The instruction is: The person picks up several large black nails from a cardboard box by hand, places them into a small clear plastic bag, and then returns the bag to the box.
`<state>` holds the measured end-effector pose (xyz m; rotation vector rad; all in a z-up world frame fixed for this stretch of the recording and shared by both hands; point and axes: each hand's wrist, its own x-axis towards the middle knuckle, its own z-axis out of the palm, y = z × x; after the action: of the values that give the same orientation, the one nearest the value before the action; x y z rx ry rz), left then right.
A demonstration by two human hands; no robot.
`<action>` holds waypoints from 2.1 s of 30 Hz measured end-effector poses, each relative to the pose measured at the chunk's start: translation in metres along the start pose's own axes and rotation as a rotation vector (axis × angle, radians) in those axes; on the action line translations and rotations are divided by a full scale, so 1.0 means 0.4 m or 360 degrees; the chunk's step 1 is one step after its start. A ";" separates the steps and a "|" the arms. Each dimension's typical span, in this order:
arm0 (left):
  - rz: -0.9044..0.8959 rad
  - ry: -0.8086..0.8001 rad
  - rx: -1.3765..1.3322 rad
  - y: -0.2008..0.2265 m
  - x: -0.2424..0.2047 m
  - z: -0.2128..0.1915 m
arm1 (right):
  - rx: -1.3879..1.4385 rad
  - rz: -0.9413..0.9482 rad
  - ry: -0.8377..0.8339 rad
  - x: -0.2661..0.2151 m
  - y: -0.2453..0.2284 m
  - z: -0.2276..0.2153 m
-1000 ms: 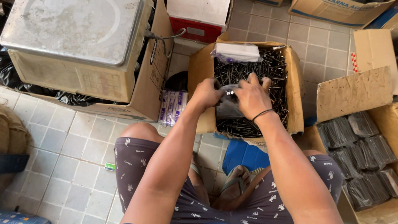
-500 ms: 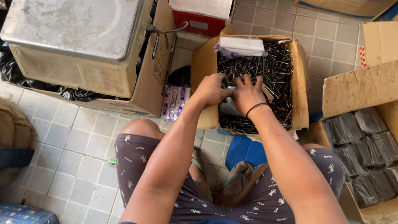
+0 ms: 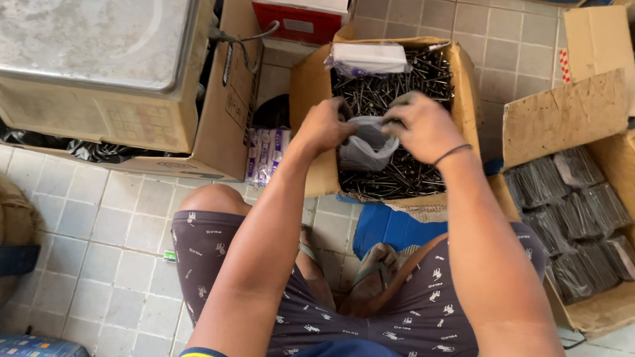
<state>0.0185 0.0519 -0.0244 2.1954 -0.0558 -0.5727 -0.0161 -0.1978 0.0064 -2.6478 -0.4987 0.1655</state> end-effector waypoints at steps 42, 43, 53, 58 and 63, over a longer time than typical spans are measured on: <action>-0.0088 0.0166 0.0464 0.027 -0.027 -0.041 | -0.0118 0.0335 -0.0673 -0.048 0.093 0.466; -0.0087 0.0171 0.0461 0.023 -0.026 -0.040 | -0.0122 0.0331 -0.0671 -0.050 0.091 0.470; -0.0029 0.0027 0.0401 0.056 -0.051 -0.050 | 0.0051 0.0613 -0.0755 -0.041 0.017 0.412; -0.0043 -0.0038 0.0391 0.061 -0.048 -0.058 | -0.0050 0.0596 -0.0807 -0.025 -0.031 0.341; -0.0054 -0.0038 0.0368 0.054 -0.047 -0.050 | -0.0383 0.0574 -0.0953 -0.005 0.011 0.403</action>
<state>0.0133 0.0569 0.0099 2.4176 -0.1024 -0.6386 -0.0477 -0.1381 -0.1399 -2.8769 -0.2182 1.0900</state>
